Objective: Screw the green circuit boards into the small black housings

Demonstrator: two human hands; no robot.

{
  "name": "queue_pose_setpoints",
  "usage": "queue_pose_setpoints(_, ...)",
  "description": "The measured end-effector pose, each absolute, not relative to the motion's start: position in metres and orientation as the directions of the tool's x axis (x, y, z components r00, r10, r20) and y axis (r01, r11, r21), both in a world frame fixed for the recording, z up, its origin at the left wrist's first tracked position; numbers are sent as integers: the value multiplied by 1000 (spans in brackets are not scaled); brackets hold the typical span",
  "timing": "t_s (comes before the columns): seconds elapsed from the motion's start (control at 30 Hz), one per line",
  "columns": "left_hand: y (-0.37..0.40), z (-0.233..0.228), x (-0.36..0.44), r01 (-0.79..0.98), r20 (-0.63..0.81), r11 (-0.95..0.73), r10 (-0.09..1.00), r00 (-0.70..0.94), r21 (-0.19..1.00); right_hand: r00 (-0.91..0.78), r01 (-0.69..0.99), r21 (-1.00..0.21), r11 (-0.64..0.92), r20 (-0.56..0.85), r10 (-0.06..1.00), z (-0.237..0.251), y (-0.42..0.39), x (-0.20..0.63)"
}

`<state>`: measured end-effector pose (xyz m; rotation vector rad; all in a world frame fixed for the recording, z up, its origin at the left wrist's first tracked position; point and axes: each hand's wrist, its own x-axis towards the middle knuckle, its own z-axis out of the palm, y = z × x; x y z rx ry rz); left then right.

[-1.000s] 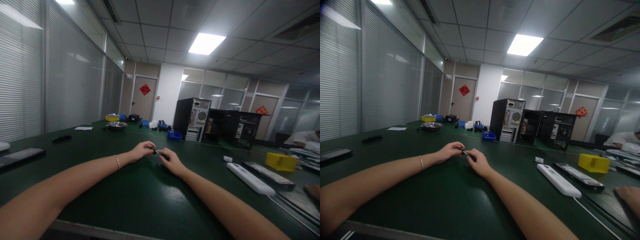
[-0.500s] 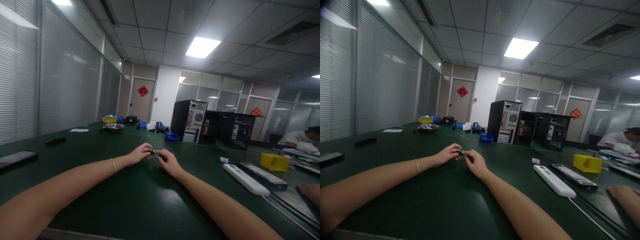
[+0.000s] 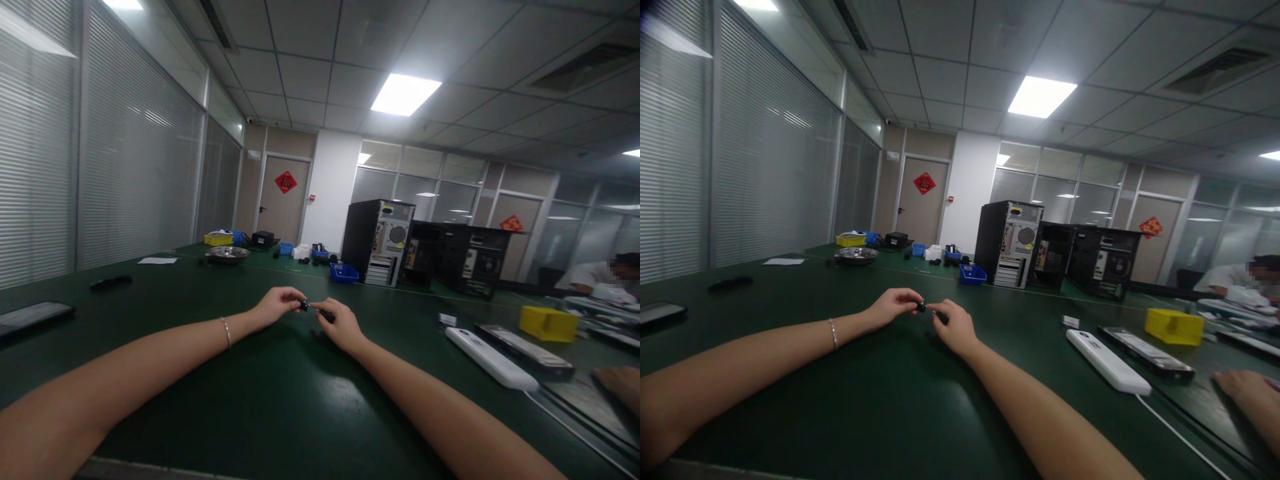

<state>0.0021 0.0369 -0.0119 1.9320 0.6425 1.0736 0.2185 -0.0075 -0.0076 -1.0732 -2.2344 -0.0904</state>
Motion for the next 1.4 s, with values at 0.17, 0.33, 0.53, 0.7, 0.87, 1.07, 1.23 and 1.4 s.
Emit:
queue_pose_setpoints(0.17,38,-13,1,57,449,-550,733,511,833,-461,718,-196,667,585,668,-7,-9,218)
queue_pose_setpoints(0.33,41,-14,1,52,447,-547,732,514,836,-464,703,-197,683,600,651,-6,-12,218)
queue_pose_setpoints(0.53,42,-15,2,21,425,-511,738,524,860,-464,673,-218,706,618,634,-5,-13,217)
queue_pose_setpoints(0.7,37,-14,3,-8,409,-479,741,532,878,-471,630,-244,737,635,612,-4,-14,216)
queue_pose_setpoints(0.87,35,-11,1,1,397,-469,749,531,883,-470,600,-267,755,646,602,-3,-13,215)
queue_pose_setpoints(1.07,34,-6,-6,109,366,-515,727,582,850,-443,608,-287,740,651,616,-4,-10,218)
queue_pose_setpoints(1.23,21,-2,-3,186,301,-622,592,748,760,-437,608,-304,734,644,628,-6,-7,219)
queue_pose_setpoints(1.4,11,3,1,225,273,-716,508,817,661,-451,603,-322,730,617,645,-5,-8,218)
